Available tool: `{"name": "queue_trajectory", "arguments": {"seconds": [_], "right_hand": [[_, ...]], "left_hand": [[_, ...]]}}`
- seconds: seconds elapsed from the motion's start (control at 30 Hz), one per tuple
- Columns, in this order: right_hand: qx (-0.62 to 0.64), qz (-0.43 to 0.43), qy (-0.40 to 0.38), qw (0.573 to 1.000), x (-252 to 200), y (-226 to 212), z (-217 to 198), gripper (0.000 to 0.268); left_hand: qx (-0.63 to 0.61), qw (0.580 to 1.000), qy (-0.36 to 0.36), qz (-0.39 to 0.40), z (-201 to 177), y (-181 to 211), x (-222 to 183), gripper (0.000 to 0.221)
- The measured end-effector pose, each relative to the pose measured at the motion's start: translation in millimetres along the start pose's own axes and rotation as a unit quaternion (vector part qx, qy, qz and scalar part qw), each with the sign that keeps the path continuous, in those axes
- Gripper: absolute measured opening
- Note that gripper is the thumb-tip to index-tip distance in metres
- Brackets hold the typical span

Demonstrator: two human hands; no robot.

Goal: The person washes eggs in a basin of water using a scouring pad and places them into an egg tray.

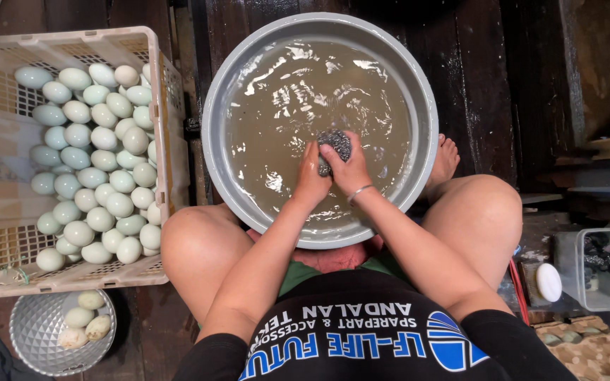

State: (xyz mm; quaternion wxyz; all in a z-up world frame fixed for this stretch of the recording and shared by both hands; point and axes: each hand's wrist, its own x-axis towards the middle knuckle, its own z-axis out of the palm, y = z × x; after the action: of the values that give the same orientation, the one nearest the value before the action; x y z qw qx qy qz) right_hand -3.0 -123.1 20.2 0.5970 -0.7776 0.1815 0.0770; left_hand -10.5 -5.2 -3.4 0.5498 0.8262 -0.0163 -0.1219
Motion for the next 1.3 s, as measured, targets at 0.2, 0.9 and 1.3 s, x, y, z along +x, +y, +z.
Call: {"name": "queue_trajectory", "arguments": {"seconds": [0.2, 0.9, 1.3], "right_hand": [[0.080, -0.035, 0.081, 0.993, 15.1, 20.3, -6.8, 0.045], [-0.303, -0.017, -0.028, 0.952, 13.9, -8.7, -36.5, 0.066], [-0.306, -0.056, -0.028, 0.950, 20.2, 2.4, -22.3, 0.076]], "left_hand": [[0.008, 0.988, 0.078, 0.135, 0.2, 6.7, -1.9, 0.055], [0.150, 0.985, 0.055, -0.070, -62.2, 52.2, 13.1, 0.051], [0.085, 0.850, 0.504, -0.129, -430.0, -64.8, 124.9, 0.059]]}}
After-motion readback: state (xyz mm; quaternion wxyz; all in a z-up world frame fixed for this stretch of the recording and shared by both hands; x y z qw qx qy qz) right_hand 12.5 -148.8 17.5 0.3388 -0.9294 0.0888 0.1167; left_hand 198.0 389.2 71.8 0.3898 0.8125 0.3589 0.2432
